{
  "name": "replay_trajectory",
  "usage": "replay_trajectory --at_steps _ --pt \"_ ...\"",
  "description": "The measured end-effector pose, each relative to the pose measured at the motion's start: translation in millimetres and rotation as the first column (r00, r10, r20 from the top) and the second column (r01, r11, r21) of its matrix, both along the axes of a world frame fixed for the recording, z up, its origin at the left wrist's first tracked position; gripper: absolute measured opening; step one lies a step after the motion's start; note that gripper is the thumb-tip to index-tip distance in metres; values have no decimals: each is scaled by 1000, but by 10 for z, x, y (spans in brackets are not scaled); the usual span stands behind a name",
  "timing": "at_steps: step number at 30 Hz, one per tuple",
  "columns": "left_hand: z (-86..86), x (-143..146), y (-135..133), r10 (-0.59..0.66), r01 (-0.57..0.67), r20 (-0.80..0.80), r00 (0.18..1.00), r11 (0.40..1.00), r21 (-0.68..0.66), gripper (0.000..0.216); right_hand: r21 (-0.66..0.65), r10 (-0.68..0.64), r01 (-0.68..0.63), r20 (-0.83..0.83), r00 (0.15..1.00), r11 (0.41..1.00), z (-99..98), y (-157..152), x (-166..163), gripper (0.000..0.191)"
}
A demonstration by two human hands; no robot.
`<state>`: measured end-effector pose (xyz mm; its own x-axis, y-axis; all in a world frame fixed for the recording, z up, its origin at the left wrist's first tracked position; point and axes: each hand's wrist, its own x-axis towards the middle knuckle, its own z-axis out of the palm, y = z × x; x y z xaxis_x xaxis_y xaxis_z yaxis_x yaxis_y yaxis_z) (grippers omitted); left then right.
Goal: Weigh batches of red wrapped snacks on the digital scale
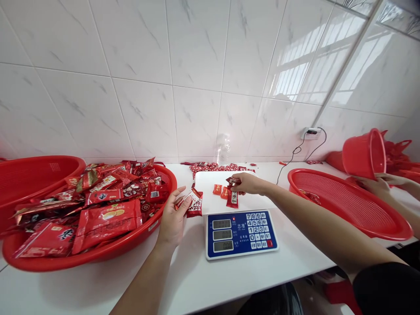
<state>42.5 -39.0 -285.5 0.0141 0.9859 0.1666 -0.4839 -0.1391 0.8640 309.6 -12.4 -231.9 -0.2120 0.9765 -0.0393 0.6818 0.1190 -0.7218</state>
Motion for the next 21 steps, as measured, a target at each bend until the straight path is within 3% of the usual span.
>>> replay_trajectory --at_steps 5,12,16,21 --pt "8 -4 -3 7 -7 -20 1000 1000 0 56 24 -53 51 105 993 998 28 8 -17 15" --pt "-10 -20 26 28 -28 -26 999 999 17 56 50 60 -59 -31 998 997 114 135 -228 18" --pt "-4 -33 34 41 -41 -35 999 999 14 57 196 -50 37 65 997 980 159 172 -322 20" --pt "-1 -27 26 32 -32 -39 999 999 14 56 195 -150 114 182 972 974 155 101 -270 23"
